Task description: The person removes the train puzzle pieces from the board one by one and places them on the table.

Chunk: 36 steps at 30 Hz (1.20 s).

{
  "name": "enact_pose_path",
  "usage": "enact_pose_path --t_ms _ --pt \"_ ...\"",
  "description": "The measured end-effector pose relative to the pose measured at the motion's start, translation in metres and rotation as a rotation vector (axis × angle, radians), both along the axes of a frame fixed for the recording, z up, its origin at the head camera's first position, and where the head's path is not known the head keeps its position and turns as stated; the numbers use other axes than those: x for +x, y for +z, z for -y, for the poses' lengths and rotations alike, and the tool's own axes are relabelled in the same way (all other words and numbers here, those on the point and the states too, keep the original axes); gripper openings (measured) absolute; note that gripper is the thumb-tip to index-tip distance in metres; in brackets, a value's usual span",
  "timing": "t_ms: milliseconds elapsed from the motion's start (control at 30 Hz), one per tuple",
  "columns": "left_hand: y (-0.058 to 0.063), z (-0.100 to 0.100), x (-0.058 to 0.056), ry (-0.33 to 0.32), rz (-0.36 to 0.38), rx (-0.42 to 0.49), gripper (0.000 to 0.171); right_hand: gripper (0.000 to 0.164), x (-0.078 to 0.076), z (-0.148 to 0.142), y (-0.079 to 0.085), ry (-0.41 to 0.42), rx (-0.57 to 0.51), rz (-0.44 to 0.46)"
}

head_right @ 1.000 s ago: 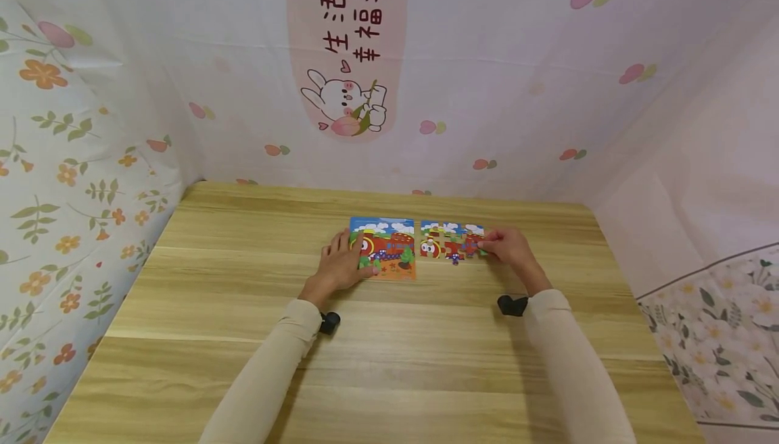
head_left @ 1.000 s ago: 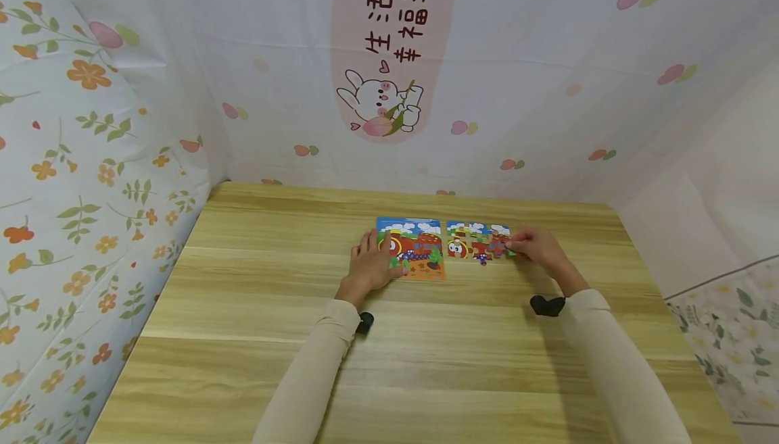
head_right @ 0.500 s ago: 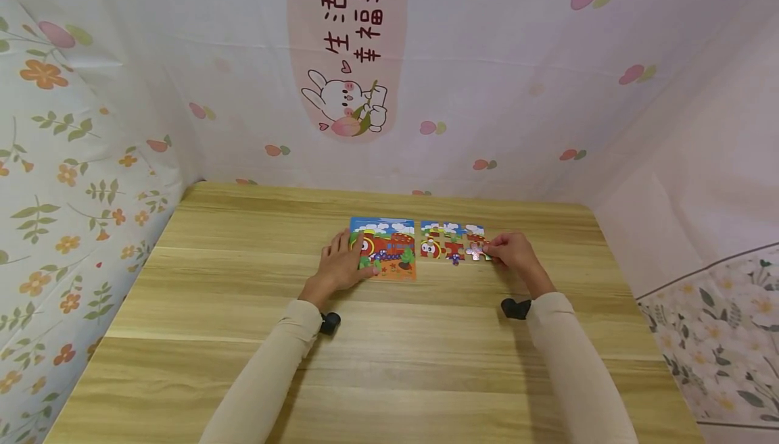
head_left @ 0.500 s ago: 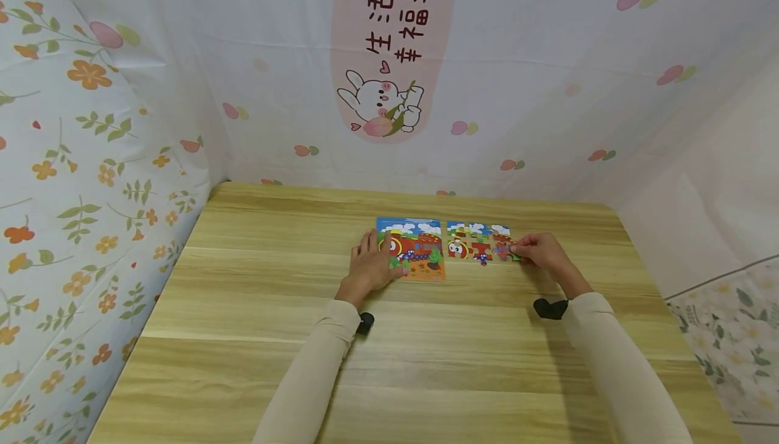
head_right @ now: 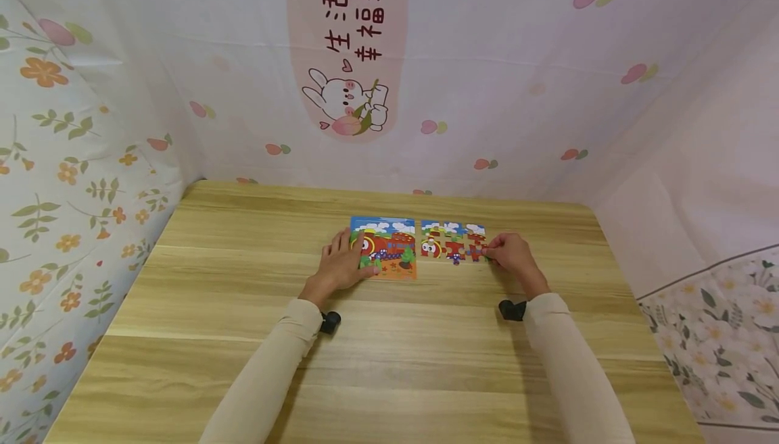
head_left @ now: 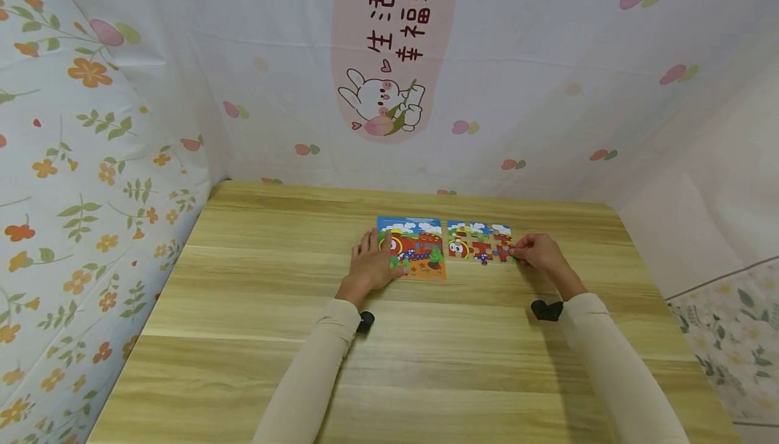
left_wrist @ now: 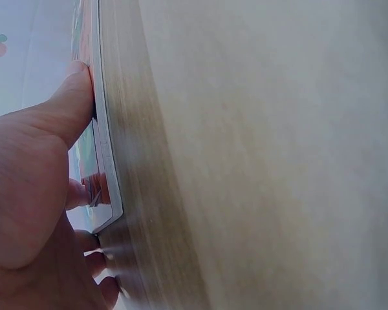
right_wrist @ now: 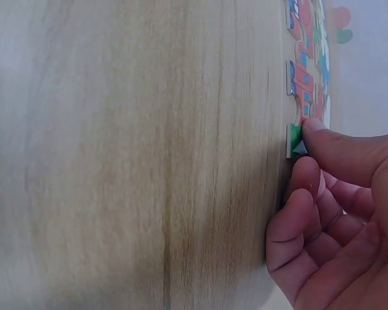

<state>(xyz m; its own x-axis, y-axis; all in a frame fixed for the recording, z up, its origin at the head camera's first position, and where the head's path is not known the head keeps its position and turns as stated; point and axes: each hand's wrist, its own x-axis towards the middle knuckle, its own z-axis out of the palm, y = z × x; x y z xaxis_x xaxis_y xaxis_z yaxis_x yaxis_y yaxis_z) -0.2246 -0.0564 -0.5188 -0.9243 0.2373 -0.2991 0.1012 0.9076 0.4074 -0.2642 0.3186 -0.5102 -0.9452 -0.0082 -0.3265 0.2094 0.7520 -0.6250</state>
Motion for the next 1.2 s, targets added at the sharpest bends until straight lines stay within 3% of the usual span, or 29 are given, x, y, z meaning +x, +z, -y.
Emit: enact_pose_path --t_ms 267,700,1200 --pt "-0.0012 -0.0002 0.0000 -0.004 -0.003 -0.006 0.089 0.022 0.0000 0.0003 -0.0006 -0.007 0.021 0.003" --pt "-0.0049 0.0007 -0.0020 -0.010 0.000 0.002 0.090 0.028 0.0009 0.0052 0.0045 0.007 0.147 0.028" --pt "-0.0068 -0.0002 -0.0027 -0.006 0.018 -0.004 0.090 0.035 0.0032 0.0077 0.0070 0.018 0.160 0.043"
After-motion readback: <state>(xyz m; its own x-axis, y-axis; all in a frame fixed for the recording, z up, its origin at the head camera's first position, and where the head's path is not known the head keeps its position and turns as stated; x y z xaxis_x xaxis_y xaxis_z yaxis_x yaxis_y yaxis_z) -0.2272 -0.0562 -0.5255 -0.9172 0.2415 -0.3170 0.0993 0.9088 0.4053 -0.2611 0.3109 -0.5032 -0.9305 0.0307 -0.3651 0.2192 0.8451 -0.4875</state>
